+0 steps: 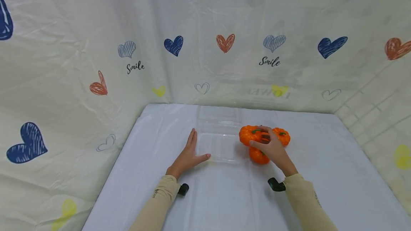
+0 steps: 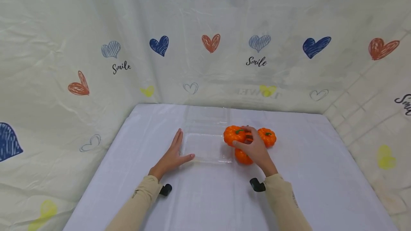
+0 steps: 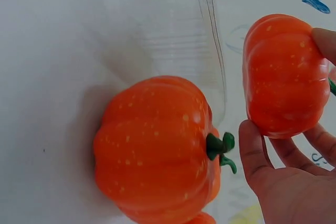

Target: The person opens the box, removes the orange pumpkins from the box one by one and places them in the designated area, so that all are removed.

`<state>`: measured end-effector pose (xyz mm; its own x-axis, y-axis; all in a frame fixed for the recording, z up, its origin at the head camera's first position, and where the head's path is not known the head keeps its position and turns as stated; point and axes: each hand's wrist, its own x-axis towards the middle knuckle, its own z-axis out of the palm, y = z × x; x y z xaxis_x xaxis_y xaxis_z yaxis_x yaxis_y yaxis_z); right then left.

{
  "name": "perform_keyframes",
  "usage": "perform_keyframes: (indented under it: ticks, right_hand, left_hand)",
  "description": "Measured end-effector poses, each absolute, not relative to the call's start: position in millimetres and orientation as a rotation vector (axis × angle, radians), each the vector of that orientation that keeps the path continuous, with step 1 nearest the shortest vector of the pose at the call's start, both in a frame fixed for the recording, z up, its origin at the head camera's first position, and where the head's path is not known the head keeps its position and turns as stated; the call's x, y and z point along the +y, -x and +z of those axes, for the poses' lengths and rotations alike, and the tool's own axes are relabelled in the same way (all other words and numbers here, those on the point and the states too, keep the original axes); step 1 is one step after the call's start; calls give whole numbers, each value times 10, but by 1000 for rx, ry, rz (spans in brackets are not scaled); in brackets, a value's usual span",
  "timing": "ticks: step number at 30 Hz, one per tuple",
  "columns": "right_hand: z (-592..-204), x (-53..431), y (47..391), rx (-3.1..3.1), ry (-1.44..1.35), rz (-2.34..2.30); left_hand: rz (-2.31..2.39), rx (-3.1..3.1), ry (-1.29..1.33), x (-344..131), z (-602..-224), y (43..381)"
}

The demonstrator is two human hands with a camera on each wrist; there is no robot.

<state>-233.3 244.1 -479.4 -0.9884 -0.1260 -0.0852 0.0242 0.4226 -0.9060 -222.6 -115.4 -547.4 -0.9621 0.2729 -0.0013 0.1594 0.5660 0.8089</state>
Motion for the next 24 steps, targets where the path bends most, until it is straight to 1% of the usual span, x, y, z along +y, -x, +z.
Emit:
perform_keyframes:
  ticks: [6, 24]
  right_hand:
    - [-4738, 2536, 2297, 2560, 49, -1583]
    - [-4757, 3037, 2181, 2705, 70, -1554]
  left_hand:
    - [1360, 2669, -369, -1151, -5485, 2228]
    - [1366, 2667, -371, -1144, -5487, 2229]
